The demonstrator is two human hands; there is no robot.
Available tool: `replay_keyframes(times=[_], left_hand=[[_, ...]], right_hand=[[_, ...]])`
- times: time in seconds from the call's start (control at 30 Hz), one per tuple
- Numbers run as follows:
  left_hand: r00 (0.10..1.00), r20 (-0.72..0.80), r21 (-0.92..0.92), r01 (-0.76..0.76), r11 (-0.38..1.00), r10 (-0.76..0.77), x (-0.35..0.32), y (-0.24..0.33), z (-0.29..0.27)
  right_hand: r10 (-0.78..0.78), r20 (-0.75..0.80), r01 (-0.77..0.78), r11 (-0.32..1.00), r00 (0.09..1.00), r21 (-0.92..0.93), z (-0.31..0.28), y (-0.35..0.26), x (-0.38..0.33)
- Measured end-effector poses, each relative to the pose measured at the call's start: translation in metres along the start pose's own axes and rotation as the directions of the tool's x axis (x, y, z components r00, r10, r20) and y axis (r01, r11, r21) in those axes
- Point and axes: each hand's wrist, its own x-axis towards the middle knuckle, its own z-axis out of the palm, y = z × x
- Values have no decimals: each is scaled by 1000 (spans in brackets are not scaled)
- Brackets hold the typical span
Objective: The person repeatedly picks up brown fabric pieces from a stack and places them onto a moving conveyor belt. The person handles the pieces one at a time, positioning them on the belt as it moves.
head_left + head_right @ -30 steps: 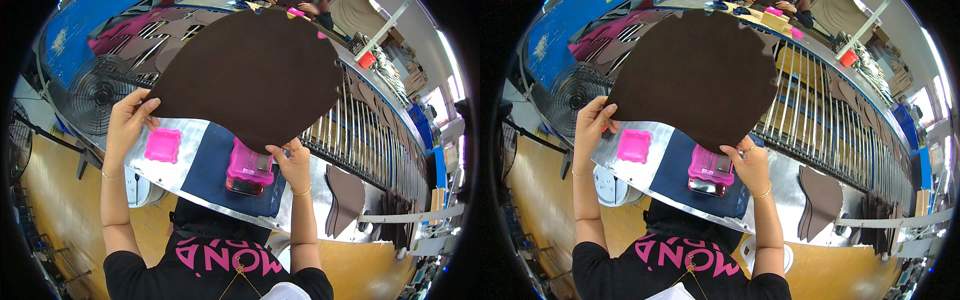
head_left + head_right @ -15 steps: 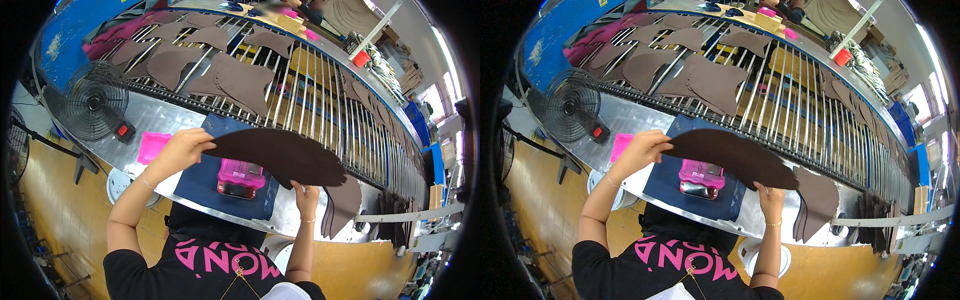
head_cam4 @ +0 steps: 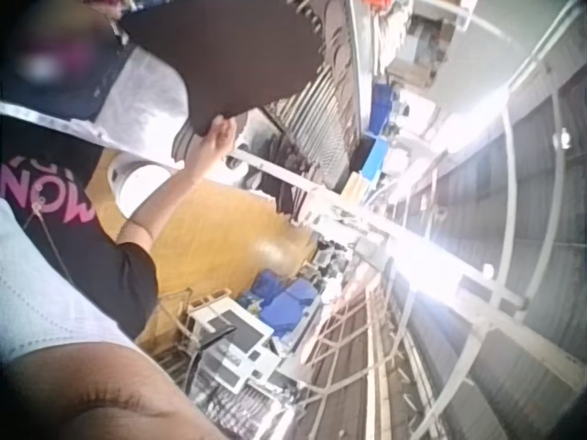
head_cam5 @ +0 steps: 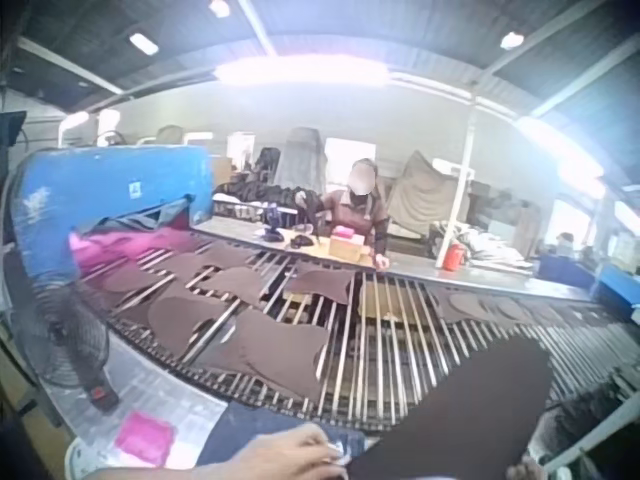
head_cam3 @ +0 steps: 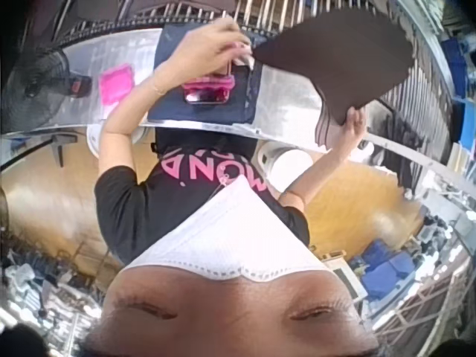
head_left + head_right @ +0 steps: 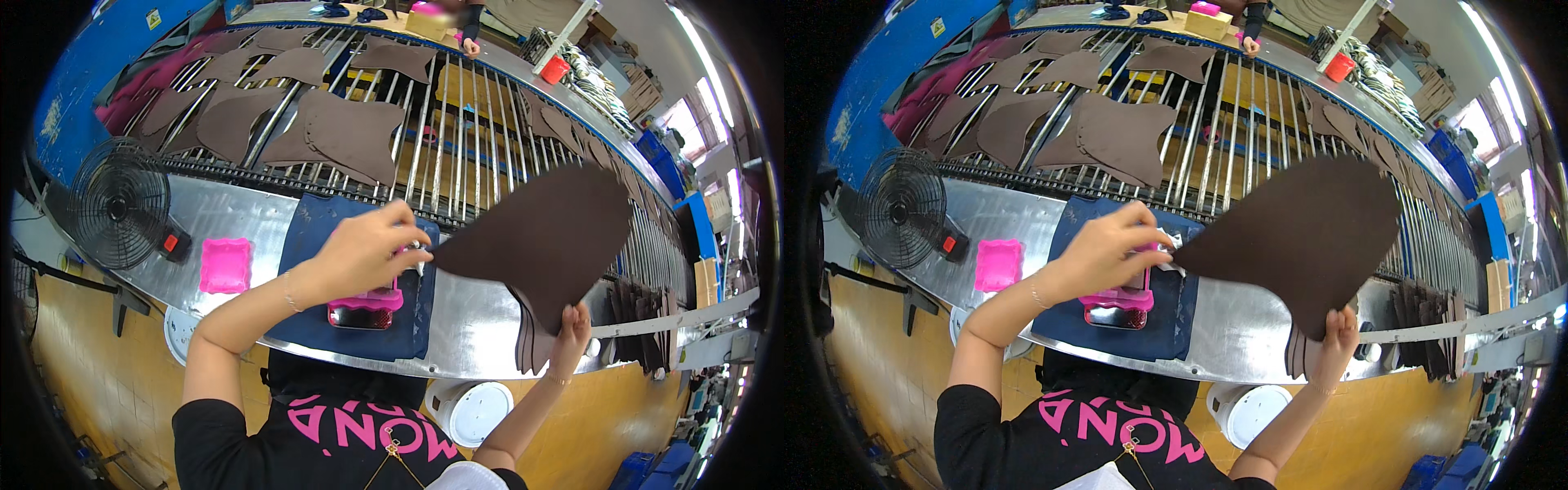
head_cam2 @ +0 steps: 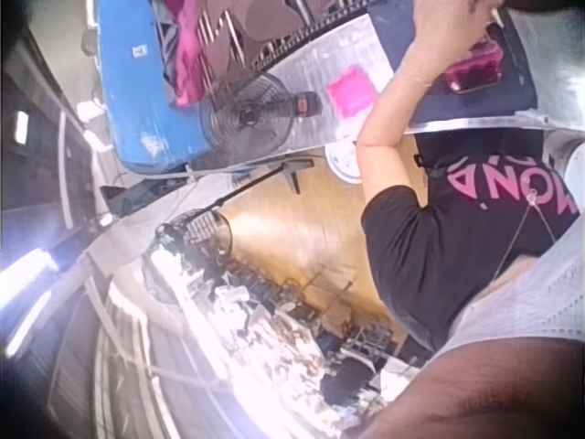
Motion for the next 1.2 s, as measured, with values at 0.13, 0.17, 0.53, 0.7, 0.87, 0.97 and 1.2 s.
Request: replay_keyframes(times=[0.13, 0.17, 0.53, 0.7, 0.87, 0.97, 1.2], left_hand=[[979, -184, -58, 75, 996, -84, -16, -23, -28], [968, -181, -66, 163, 984, -173, -23, -28, -35], [749, -385, -84, 553, 829, -539, -128, -85, -68], [678, -351, -227, 607, 761, -646, -119, -75, -64], [768, -314, -190, 525, 830, -558, -105, -84, -50], [780, -272, -246, 509, 825, -563, -97, -81, -41], [819, -123, -345, 494, 798, -560, -76, -78, -20]], right_hand=[[84, 145, -105, 984, 986, 144, 39, 37, 73], [86, 167, -106, 988, 982, 116, 48, 51, 94], [299, 243, -230, 934, 923, -273, 143, 220, 231], [105, 50, -41, 714, 993, -699, 132, 158, 204], [-50, -196, -115, 661, 979, -741, 19, 134, 128], [105, -466, -474, 322, 878, -820, -33, 125, 56], [226, -535, -580, 365, 814, -728, -83, 133, -26]])
